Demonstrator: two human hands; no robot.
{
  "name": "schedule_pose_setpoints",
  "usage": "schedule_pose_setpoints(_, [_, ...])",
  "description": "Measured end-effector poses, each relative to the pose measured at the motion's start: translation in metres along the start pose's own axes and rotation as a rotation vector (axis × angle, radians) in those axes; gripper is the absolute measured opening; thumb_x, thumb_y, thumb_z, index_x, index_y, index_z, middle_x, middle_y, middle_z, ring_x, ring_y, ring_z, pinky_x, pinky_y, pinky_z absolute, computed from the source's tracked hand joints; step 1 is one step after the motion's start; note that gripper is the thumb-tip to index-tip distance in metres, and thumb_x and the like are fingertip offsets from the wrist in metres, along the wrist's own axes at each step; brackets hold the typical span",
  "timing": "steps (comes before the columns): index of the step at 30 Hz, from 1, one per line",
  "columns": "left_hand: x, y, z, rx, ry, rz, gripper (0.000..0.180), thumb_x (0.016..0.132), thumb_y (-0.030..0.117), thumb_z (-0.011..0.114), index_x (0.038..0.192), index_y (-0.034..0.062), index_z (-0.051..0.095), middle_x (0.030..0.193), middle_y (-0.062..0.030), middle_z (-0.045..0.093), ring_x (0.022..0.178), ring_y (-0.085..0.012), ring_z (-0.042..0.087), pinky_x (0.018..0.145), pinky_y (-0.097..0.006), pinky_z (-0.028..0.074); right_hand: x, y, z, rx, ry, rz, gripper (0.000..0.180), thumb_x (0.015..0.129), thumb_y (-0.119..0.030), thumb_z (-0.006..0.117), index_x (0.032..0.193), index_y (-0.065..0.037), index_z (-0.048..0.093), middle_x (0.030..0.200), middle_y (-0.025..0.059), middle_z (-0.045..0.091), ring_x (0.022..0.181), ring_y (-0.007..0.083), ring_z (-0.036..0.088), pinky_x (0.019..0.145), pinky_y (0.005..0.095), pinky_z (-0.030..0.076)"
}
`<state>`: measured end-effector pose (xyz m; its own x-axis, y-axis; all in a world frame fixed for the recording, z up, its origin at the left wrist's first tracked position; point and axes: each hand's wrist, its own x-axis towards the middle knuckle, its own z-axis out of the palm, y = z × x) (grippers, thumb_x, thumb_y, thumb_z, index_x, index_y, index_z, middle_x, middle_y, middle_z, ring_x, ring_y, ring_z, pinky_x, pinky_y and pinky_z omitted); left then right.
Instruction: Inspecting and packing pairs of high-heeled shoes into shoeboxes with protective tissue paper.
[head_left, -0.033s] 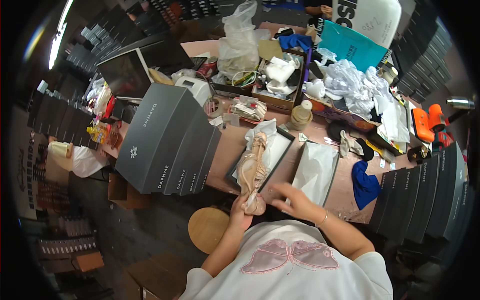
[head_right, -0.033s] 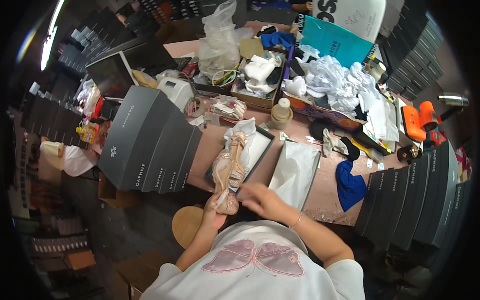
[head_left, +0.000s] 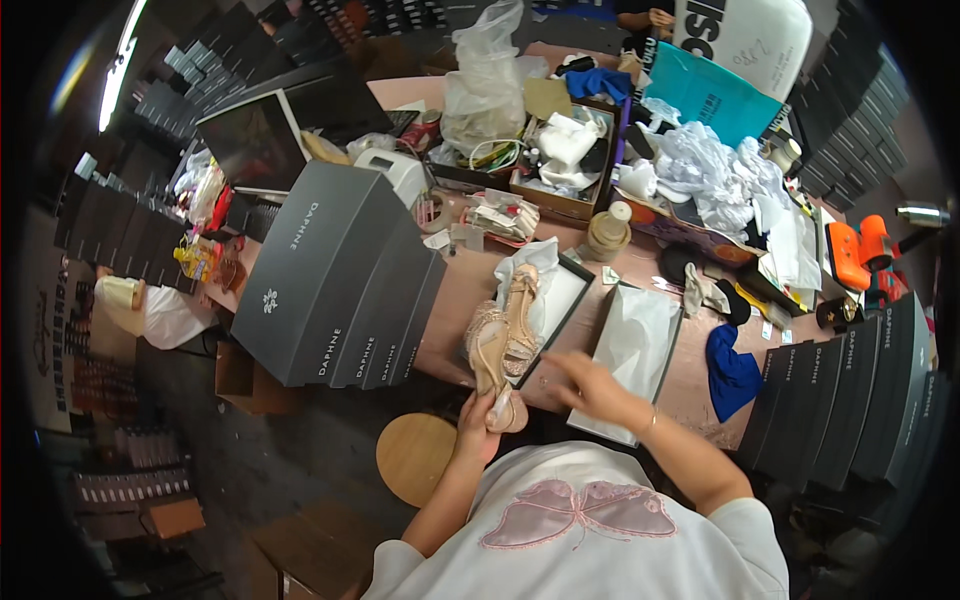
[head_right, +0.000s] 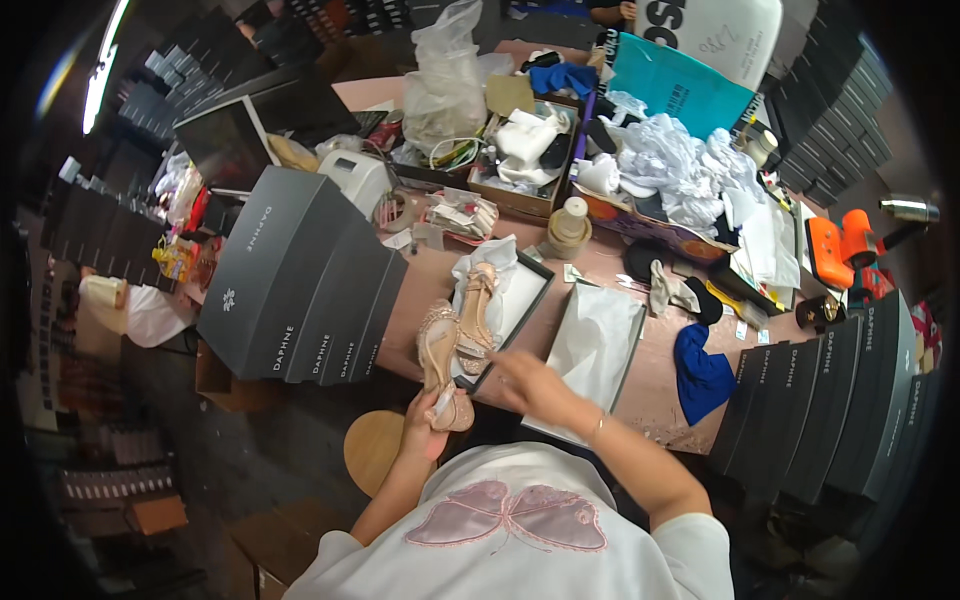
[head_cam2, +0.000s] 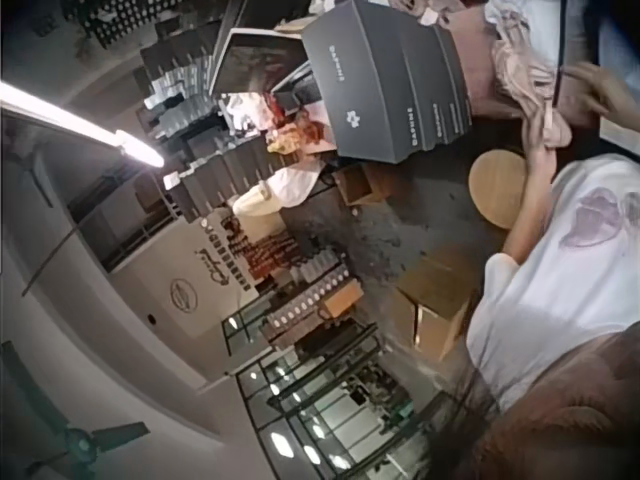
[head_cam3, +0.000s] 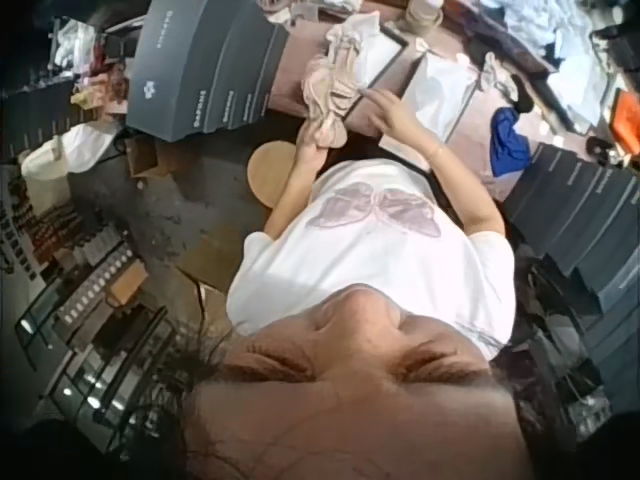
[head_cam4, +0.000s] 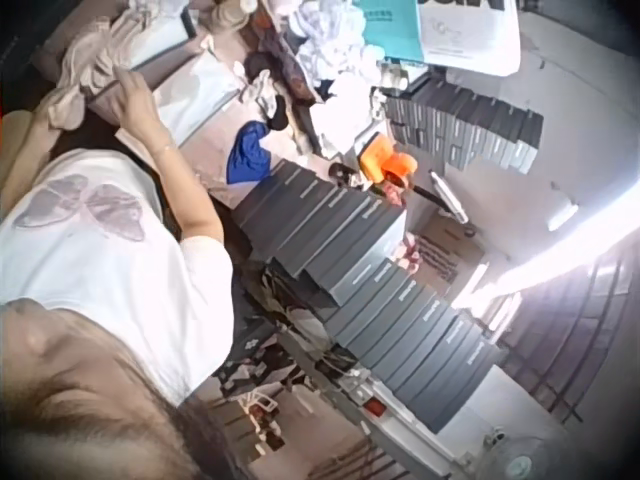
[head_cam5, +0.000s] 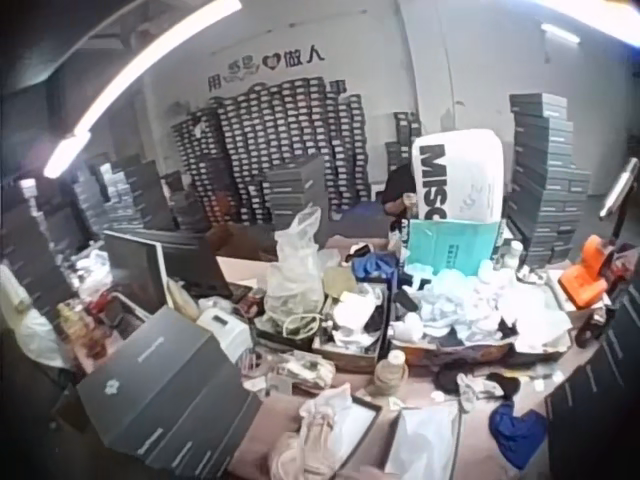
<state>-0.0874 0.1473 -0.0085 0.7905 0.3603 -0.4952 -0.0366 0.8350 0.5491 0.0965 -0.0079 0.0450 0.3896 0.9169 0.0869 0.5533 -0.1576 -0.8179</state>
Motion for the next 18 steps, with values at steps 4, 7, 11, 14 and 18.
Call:
schedule_pose_setpoints(4, [-0.023,0.008,-0.016,0.091,0.118,0.151,0.034,0.091,0.013,0.055,0.123,0.0009,0.050,0.108,-0.0098,0.061,0.102,-0.0212,0.061,0.088,-0.035,0.050,0.089,0.059,0.030,-0.630,-0.097,-0.397,0.037,0.078,-0.012,0.057,0.114,-0.004,0.059,0.116,0.0114,0.059,0.112,0.0261,0.054,0.101,0.0393,0.040])
schedule_pose_setpoints(7, [-0.030,0.015,-0.012,0.113,0.091,0.136,0.038,0.089,0.009,0.054,0.125,0.0007,0.047,0.109,-0.0089,0.060,0.100,-0.0181,0.060,0.087,-0.032,0.049,0.140,0.114,0.064,-1.089,-0.301,-0.556,0.030,0.083,-0.019,0.054,0.112,-0.016,0.060,0.116,0.0049,0.057,0.121,0.0259,0.046,0.110,0.0576,0.022])
schedule_pose_setpoints(11, [-0.029,0.017,-0.027,0.301,0.030,0.223,0.045,0.089,0.007,0.057,0.132,0.0005,0.044,0.111,-0.0037,0.059,0.099,-0.0095,0.056,0.087,-0.026,0.045,0.173,0.145,0.093,-1.286,-0.445,-0.455,0.024,0.086,-0.021,0.053,0.107,-0.017,0.064,0.110,0.0039,0.056,0.120,0.0258,0.044,0.109,0.0586,0.018])
schedule_pose_setpoints(14, [-0.027,0.032,-0.033,0.307,0.025,0.234,0.043,0.089,0.007,0.058,0.130,0.0008,0.045,0.110,-0.0037,0.059,0.099,-0.0096,0.056,0.087,-0.026,0.045,0.181,0.133,0.101,-1.458,-0.532,-0.381,0.022,0.087,-0.023,0.052,0.101,-0.015,0.067,0.109,0.0048,0.057,0.114,0.0256,0.047,0.106,0.0570,0.023])
schedule_pose_setpoints(18, [-0.019,0.039,-0.041,0.235,0.074,0.257,0.042,0.088,0.006,0.058,0.128,0.0006,0.046,0.112,-0.0056,0.060,0.101,-0.0120,0.058,0.088,-0.027,0.046,0.168,0.092,0.076,-1.544,-0.454,-0.418,0.020,0.088,-0.023,0.052,0.096,-0.013,0.067,0.096,0.0040,0.063,0.102,0.0258,0.055,0.095,0.0520,0.032])
